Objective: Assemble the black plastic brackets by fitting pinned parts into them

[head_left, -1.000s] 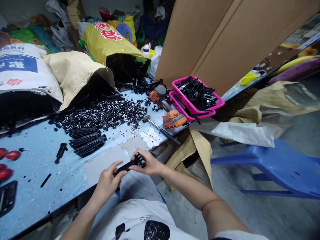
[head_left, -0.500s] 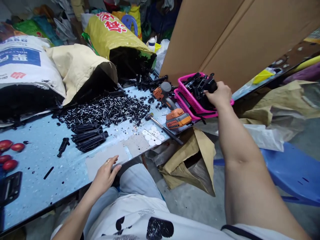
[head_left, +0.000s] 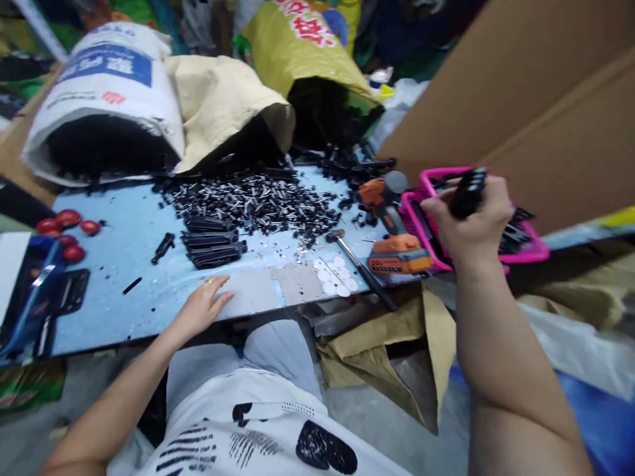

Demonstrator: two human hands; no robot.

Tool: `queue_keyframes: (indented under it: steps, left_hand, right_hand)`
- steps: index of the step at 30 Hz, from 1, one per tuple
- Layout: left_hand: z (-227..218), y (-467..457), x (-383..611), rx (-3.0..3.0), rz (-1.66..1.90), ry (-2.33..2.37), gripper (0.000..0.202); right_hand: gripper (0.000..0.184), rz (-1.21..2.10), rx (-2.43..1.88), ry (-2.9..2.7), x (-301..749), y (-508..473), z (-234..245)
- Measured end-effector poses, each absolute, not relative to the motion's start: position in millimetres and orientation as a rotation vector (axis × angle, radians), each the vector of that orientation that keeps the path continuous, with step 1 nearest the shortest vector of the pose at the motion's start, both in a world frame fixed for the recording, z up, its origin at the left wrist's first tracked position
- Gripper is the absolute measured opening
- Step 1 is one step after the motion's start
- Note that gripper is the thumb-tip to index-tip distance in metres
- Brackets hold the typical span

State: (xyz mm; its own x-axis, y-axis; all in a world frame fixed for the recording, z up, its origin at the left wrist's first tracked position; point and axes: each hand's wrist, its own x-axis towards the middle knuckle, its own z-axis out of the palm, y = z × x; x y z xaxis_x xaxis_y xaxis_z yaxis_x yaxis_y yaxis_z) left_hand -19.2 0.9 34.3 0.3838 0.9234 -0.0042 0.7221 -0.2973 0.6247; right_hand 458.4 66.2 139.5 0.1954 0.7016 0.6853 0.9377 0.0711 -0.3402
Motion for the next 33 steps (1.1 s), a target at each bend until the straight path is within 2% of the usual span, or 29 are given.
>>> queue_keyframes:
  steps: [3, 8, 13, 16, 19, 25, 29, 33]
  left_hand:
    - [34, 53, -60, 2.142, 0.712, 1.683, 0.044]
    - [29, 176, -155, 1.771, 0.891, 2.226, 0.046]
    - [16, 275, -196, 1.652, 1.107, 2.212, 0.044]
    - [0, 311, -192, 1.598, 1.321, 2.099, 0.038]
    - [-10, 330, -187, 1.443, 1.374, 2.083, 0.029]
    - [16, 306, -195, 1.381, 1.583, 2.073, 0.017]
    - [41, 213, -154, 1.568, 1.631, 1.919, 0.028]
    - [46, 88, -71, 1.678, 1.226, 1.314, 0.032]
  right_hand:
    - [0.061, 0.022, -1.648, -2.007, 364, 71, 121]
    - [0.051, 0.553, -1.432, -2.629, 238, 80, 85]
    - [0.048, 0.795, -1.206, -2.641, 177, 92, 77]
    - [0.046, 0.93, -1.161, -2.588, 160, 96, 77]
    - [0.043, 1.039, -1.194, -2.472, 155, 98, 75]
    - [0.042, 1.239, -1.318, -2.101, 182, 90, 53]
    - [0.052, 1.54, -1.342, -1.617, 186, 80, 32]
    - [0.067, 1.702, -1.222, -1.206, 158, 65, 23]
